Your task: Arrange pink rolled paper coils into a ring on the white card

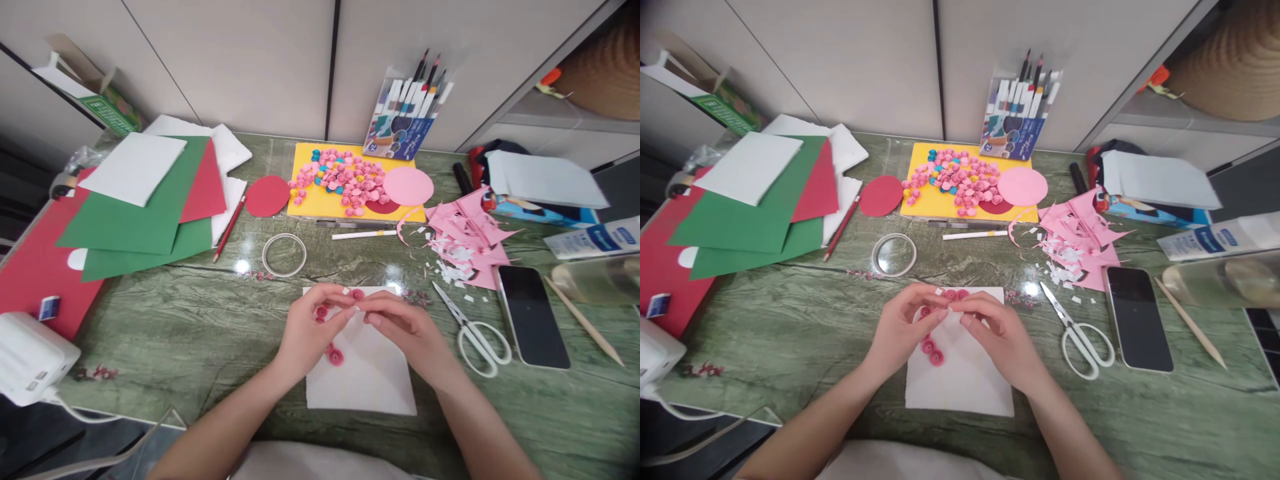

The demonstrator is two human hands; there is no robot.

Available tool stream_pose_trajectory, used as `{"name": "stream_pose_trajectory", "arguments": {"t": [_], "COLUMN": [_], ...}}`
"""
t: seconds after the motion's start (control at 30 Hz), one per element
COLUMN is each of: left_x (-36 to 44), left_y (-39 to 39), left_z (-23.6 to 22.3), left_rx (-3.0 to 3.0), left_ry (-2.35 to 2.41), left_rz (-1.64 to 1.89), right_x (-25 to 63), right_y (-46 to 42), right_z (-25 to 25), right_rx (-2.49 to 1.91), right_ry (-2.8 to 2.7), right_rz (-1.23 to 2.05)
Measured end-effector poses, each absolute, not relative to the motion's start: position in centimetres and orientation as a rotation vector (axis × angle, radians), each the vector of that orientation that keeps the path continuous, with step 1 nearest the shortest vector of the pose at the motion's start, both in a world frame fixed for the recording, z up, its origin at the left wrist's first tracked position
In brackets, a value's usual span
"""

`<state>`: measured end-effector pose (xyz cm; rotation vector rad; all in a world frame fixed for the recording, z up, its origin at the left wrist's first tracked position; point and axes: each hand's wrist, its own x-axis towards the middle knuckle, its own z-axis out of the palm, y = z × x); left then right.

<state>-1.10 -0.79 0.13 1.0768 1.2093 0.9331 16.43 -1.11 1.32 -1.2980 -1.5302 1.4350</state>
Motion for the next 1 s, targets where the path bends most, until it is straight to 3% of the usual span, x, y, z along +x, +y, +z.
{"name": "stream_pose_trajectory", "arguments": {"t": [0.53, 1.0], "left_x": [-0.9, -0.9], "left_y": [-0.7, -0.7], "left_z": [0.2, 0.0], "left_rx": [0.889, 0.911], "left_ry": [1.220, 1.242], "left_rz": [1.036, 1.018], "right_x": [15.4, 15.5], "right_y": [-2.7, -2.7], "right_z": [1.3, 1.2], "right_rx": [-1.350, -1.334], "right_ry": [-1.999, -2.053], "right_rz": [0.786, 0.772]}}
